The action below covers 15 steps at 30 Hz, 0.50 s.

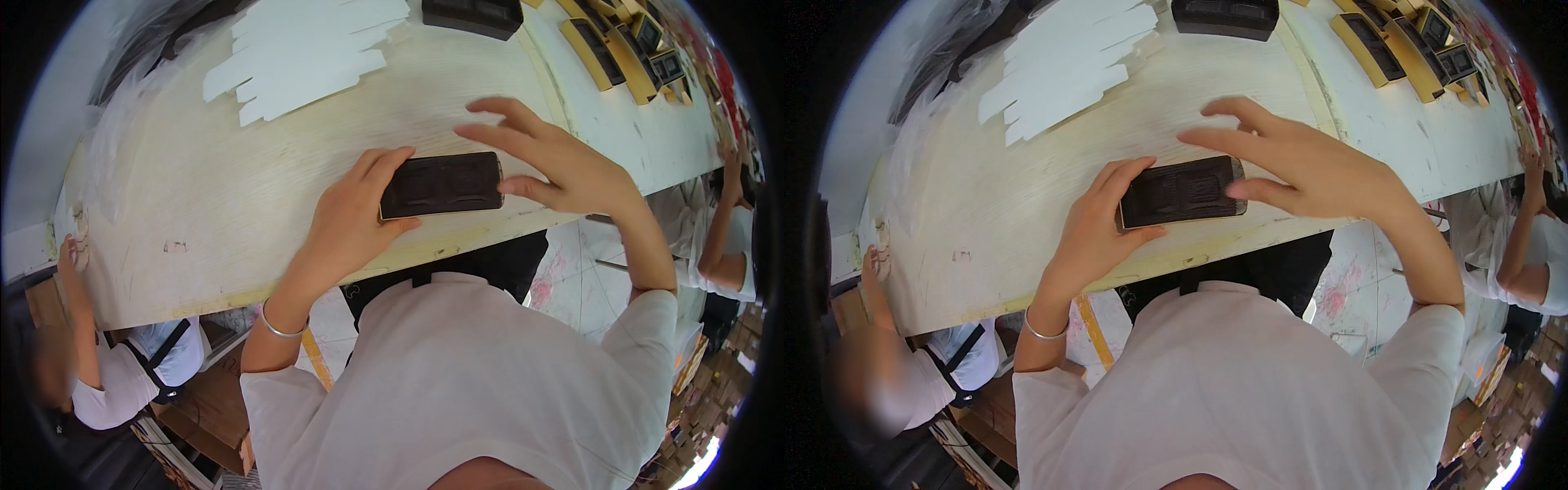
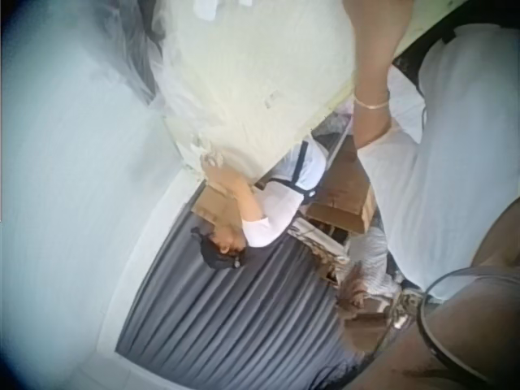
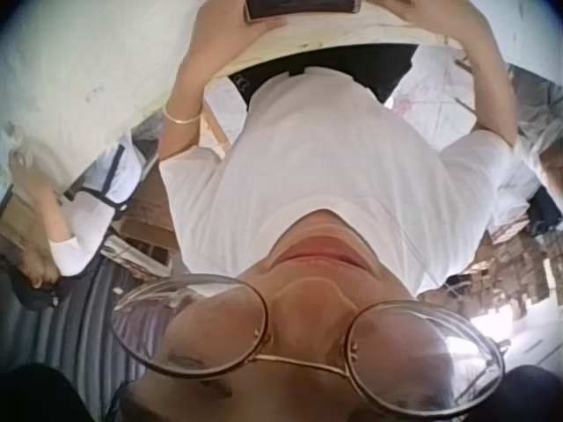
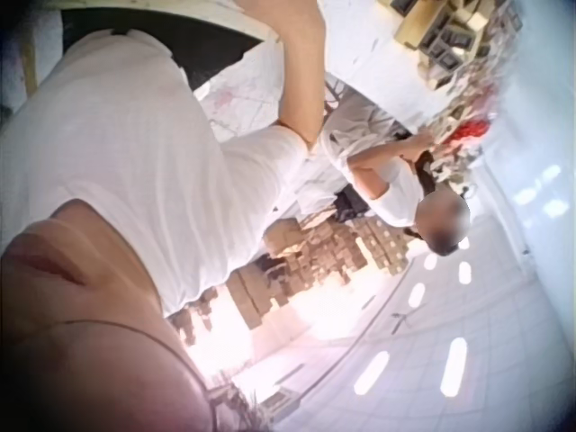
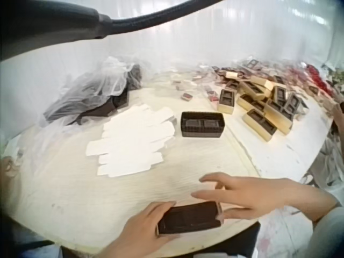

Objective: The person assembles small rectangular boxes by folding flat cardboard pieces and inserting black plastic trays into them. The person repeatedly picks up a flat piece, folds it into a box shape, and places a tray inside, then sets the completed unit aside.

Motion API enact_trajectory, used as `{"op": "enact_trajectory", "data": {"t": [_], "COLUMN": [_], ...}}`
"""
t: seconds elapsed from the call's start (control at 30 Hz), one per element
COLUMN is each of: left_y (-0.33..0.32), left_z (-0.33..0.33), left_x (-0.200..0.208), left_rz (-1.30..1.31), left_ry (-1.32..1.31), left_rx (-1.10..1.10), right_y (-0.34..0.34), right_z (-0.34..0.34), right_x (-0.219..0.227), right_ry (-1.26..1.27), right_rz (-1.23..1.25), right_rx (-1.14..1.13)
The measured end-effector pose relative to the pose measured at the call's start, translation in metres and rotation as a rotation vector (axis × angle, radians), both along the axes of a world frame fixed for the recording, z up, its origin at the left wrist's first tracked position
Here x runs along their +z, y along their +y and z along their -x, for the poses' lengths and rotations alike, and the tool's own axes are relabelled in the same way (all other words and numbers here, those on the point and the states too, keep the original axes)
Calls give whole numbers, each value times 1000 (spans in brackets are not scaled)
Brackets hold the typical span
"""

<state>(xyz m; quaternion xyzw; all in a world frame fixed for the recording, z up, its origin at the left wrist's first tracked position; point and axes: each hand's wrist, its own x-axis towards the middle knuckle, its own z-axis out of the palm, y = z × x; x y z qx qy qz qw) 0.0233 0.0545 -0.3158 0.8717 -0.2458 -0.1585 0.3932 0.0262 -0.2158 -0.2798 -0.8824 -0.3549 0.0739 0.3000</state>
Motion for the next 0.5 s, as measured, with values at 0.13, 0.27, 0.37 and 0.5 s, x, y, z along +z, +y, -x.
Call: {"op": "enact_trajectory", "data": {"t": [0.13, 0.27, 0.37, 0.5], "left_y": [-1, -1, 4, 5], "left_z": [-6, -8, -5, -7], "left_x": [-1, 2, 1, 3], "left_rz": [18, -5, -19, -4], "left_ry": [-39, -43, -26, -20], "left_rx": [-81, -76, -67, -104], "right_y": [-7, 0, 3, -7], "right_z": [12, 15, 23, 10], "right_x": [-9, -30, -37, -37], "right_ry": [-379, -712, -683, -517], "right_rz": [129, 102, 48, -91], "right_rx": [234, 209, 153, 247]}}
